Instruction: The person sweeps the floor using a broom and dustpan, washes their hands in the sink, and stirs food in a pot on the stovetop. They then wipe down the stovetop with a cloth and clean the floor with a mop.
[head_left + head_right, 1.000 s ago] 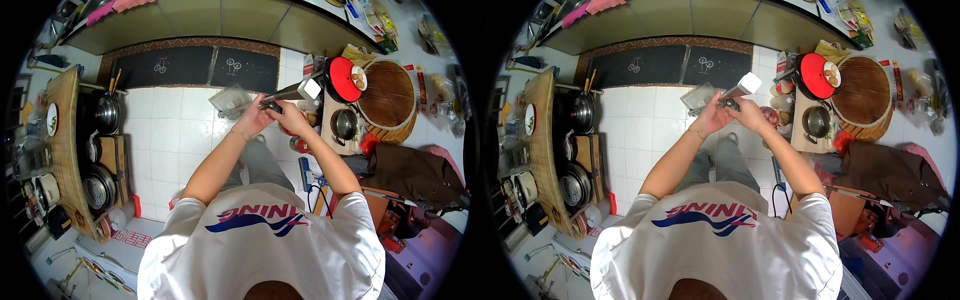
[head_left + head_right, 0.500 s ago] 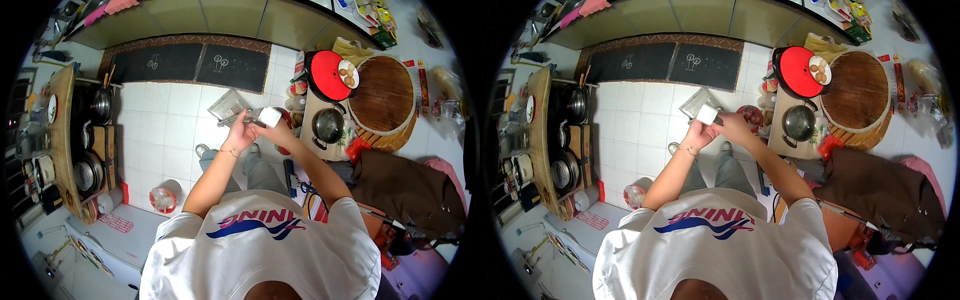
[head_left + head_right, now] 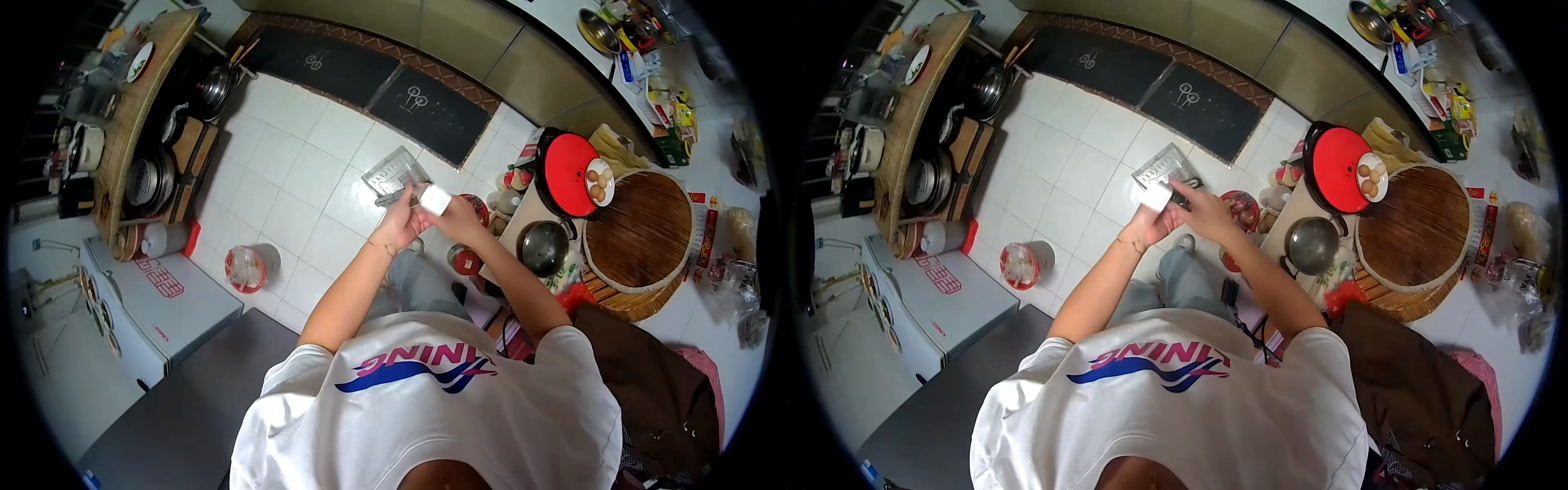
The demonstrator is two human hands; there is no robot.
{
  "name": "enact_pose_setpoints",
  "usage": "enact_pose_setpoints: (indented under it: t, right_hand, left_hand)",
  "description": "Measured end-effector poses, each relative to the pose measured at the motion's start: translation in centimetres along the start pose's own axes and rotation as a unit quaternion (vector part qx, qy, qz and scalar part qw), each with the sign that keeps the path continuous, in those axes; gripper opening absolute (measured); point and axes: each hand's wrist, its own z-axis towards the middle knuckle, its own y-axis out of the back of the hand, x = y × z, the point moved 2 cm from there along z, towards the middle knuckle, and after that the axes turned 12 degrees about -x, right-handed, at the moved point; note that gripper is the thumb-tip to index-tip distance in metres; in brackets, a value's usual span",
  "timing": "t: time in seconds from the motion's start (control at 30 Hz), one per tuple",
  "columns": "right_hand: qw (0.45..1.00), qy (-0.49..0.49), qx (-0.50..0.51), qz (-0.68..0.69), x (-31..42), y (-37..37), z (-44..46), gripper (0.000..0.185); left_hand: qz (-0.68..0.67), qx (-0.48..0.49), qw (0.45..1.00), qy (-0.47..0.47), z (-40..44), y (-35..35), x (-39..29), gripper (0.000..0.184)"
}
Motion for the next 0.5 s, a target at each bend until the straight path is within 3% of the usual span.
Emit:
enact_pose_setpoints:
  t: [0.03,0.17,0.27,0.3,0.5]
  right_hand:
    - [0.997,0.060,-0.040,-0.040,0.6,0.1,-0.1,0.044]
    - [0.994,0.007,0.001,-0.112,0.6,0.5,-1.0,0.040]
    - [0.993,0.049,-0.035,-0.100,-1.0,-0.5,-2.9,0.041]
    - [0.994,-0.004,-0.010,-0.107,0.2,-0.2,-3.9,0.043]
    - [0.991,0.046,-0.076,-0.097,-3.1,-2.0,-9.7,0.043]
  left_hand:
    - [0.018,-0.020,1.000,-0.015,-0.3,0.1,0.2,0.044]
    - [0.123,-0.081,0.988,-0.056,-3.3,2.2,0.2,0.057]
    - [0.104,-0.083,0.988,-0.081,-5.5,6.8,0.5,0.055]
    - [0.096,-0.099,0.987,-0.087,-6.5,8.6,0.8,0.055]
    - [0.077,-0.127,0.982,-0.119,-13.6,17.5,5.0,0.056]
